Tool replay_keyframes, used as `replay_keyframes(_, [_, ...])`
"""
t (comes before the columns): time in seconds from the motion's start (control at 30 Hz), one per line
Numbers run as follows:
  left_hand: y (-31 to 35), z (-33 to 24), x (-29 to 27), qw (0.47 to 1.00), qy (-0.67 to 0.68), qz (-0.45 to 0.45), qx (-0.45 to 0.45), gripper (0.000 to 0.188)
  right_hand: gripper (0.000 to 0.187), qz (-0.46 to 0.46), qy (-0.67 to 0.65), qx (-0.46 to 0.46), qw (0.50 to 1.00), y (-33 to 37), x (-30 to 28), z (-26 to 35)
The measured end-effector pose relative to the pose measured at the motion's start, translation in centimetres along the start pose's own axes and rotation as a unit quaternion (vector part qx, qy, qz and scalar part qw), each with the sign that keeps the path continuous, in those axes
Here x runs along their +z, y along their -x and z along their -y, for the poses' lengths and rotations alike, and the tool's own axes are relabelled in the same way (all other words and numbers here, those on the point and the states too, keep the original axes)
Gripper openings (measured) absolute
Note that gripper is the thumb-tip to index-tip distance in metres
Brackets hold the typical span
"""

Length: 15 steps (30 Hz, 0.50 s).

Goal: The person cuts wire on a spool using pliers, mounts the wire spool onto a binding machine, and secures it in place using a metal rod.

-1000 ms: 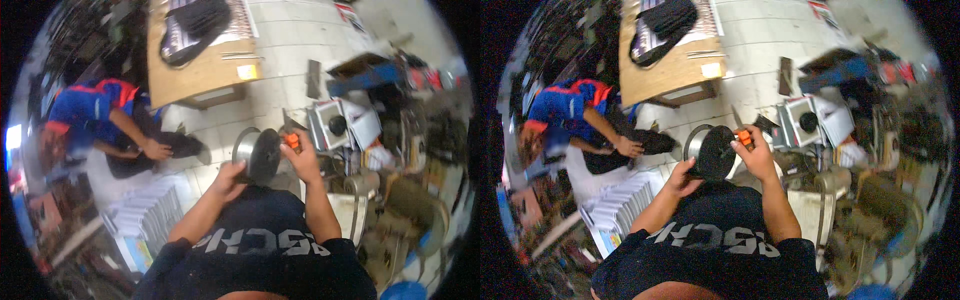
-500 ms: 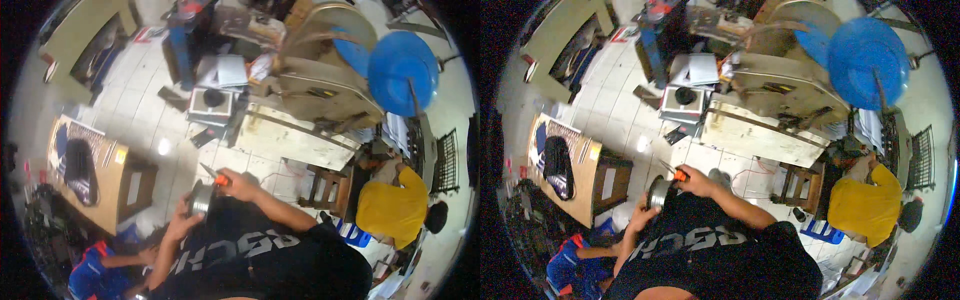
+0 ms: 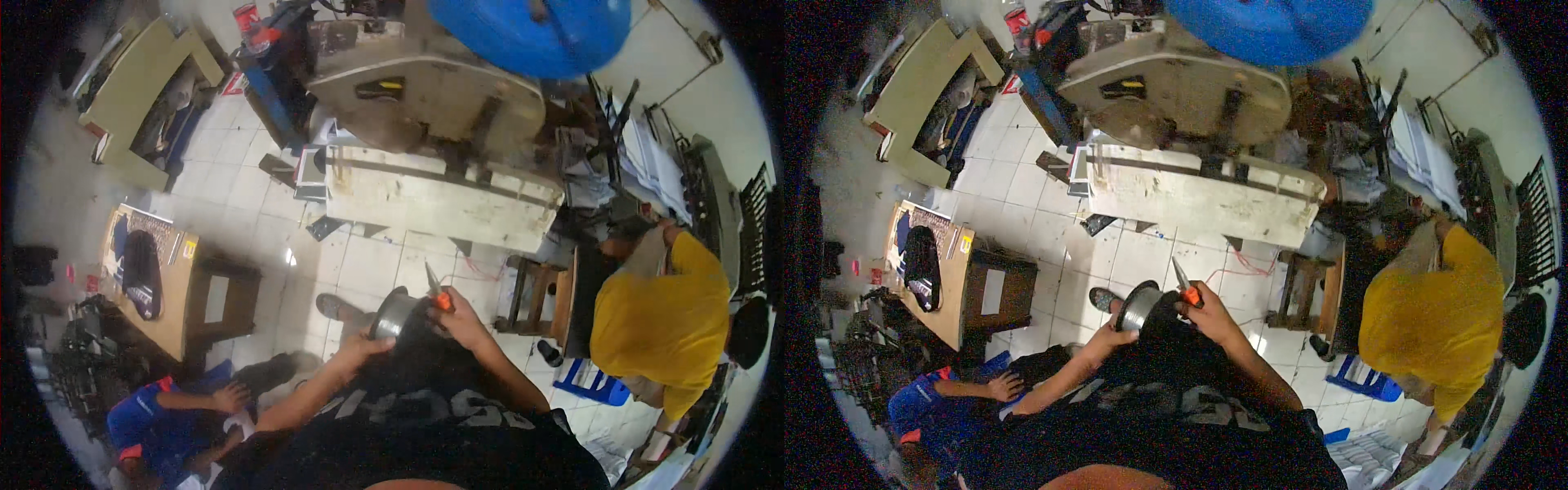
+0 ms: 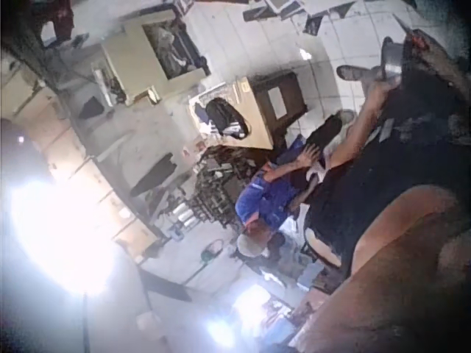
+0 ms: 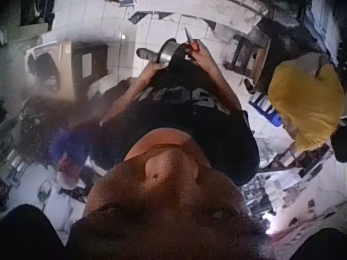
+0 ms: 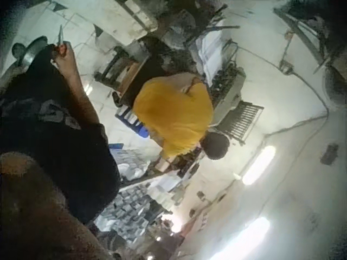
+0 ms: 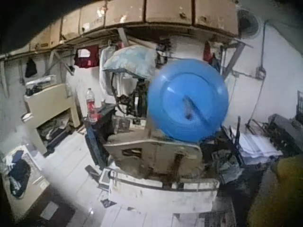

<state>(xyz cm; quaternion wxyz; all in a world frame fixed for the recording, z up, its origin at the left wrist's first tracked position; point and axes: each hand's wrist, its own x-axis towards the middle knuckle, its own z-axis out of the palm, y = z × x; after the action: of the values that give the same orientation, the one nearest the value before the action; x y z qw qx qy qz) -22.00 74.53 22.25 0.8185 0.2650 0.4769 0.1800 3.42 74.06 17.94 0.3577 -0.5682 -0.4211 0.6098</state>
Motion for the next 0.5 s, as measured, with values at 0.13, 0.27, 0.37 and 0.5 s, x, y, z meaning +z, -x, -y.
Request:
replay_keyframes(0.13, [0.0, 1.4, 5.0, 0.979, -0.160, 0.014, 0.128, 0.058, 0.034, -0.008, 0.032, -0.008, 0.999, 3.1, -3.1, -1.5])
replay_keyframes(0.27, [-2.0, 4.1, 6.2, 0.929, -0.294, -0.065, 0.217, 0.065, 0.032, -0.008, 0.037, 0.006, 0.999, 5.5, -5.9, -1.3])
replay_keyframes(0.37, [-1.1, 3.3, 8.1, 0.980, -0.146, -0.114, 0.069, 0.061, 0.033, -0.019, 0.015, 0.002, 1.000, 6.8, -6.4, -1.0])
replay_keyframes(0.5, [-1.4, 3.6, 8.4, 0.981, -0.090, -0.143, 0.093, 0.064, 0.039, -0.010, 0.038, -0.050, 0.998, 6.5, -7.2, -0.6])
